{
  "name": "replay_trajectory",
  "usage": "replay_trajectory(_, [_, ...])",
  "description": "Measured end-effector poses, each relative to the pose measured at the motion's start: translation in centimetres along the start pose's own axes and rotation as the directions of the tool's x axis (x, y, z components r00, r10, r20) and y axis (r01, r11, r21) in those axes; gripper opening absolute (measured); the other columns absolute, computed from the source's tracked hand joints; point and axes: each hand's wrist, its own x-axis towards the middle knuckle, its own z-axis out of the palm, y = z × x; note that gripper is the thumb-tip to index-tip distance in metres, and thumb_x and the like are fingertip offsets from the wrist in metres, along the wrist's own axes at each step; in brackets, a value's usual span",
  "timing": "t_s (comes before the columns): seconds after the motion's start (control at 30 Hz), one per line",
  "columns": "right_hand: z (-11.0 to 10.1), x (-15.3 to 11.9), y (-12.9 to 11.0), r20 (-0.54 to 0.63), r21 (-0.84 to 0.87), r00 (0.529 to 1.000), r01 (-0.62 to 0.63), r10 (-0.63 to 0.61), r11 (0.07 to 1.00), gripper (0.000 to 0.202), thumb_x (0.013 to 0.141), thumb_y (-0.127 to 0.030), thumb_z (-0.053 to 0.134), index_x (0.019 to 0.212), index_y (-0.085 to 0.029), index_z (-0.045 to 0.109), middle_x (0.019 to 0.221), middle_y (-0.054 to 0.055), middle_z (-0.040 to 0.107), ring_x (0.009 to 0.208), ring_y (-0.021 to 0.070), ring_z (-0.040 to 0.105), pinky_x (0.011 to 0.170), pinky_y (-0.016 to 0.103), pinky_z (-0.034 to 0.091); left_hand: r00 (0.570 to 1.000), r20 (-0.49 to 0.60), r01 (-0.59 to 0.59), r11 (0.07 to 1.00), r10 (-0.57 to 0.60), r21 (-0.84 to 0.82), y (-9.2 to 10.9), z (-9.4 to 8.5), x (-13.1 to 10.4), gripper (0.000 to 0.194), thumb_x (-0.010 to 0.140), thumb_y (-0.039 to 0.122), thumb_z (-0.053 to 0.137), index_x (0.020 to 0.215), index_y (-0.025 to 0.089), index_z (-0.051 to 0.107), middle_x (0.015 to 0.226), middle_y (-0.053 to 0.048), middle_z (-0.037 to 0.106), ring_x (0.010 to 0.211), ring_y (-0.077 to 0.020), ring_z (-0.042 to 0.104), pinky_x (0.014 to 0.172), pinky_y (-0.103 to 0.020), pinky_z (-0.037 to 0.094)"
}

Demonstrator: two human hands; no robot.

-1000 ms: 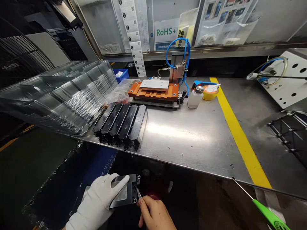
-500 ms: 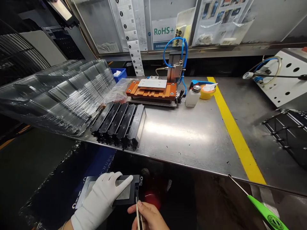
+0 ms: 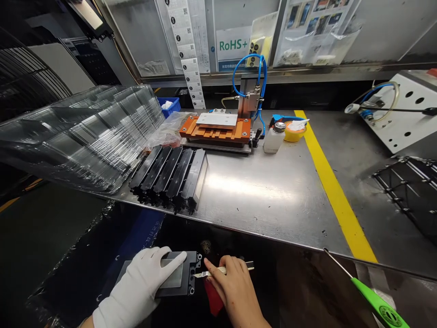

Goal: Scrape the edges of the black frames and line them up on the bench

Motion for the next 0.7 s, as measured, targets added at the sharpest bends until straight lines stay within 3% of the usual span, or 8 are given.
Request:
replay_trajectory(0.13, [0.0,0.3,0.3,0.008,-0.014,0.998,0.055,-0.055,0.998,0.039,0.103,-0.02,0.046,0.14,-0.027,0.055,0.092,0.008,0.056,0.079,0.0199,0.057,0.067,0.036,0.052,0.995,0.095,-0.018,0.999,0.021,-0.029,-0.3,-0.2,0.1,0.1,0.058,-0.003,0.055,0.148,0.038,0.034,0.129,-0.017,0.052,0.109,-0.0352,0.057,0.09,-0.051,0.045])
replay_trajectory(0.43, [-0.2,1.0,1.4,0.055,0.02,0.989,0.136,-0.137,0.991,0.047,0.093,-0.011,0.062,0.138,-0.023,0.055,0.095,0.009,0.058,0.082,0.0221,0.056,0.069,0.038,0.053,0.954,0.281,-0.078,0.991,0.107,-0.112,-0.8,-1.8,0.8,0.094,0.064,0.001,0.054,0.148,0.037,0.035,0.135,-0.017,0.048,0.114,-0.038,0.052,0.094,-0.055,0.041])
replay_trajectory(0.6, [-0.1,1.5,1.7,0.07,0.023,0.981,0.181,-0.182,0.983,0.049,0.09,-0.009,0.065,0.137,-0.022,0.057,0.096,0.01,0.059,0.084,0.023,0.057,0.072,0.04,0.053,0.949,0.252,-0.161,0.978,0.19,-0.13,-1.3,-3.2,1.2,0.092,0.064,0.002,0.056,0.146,0.038,0.035,0.129,-0.016,0.051,0.105,-0.0364,0.055,0.088,-0.053,0.044])
replay_trajectory(0.7, [0.1,1.1,1.8,0.085,0.041,0.978,0.187,-0.19,0.981,0.044,0.095,-0.014,0.06,0.137,-0.023,0.057,0.096,0.011,0.061,0.084,0.0232,0.059,0.073,0.04,0.053,0.947,0.233,-0.182,0.967,0.221,-0.178,-1.6,-3.5,1.2,0.087,0.06,0.003,0.057,0.139,0.038,0.042,0.123,-0.012,0.054,0.102,-0.0344,0.055,0.083,-0.049,0.046])
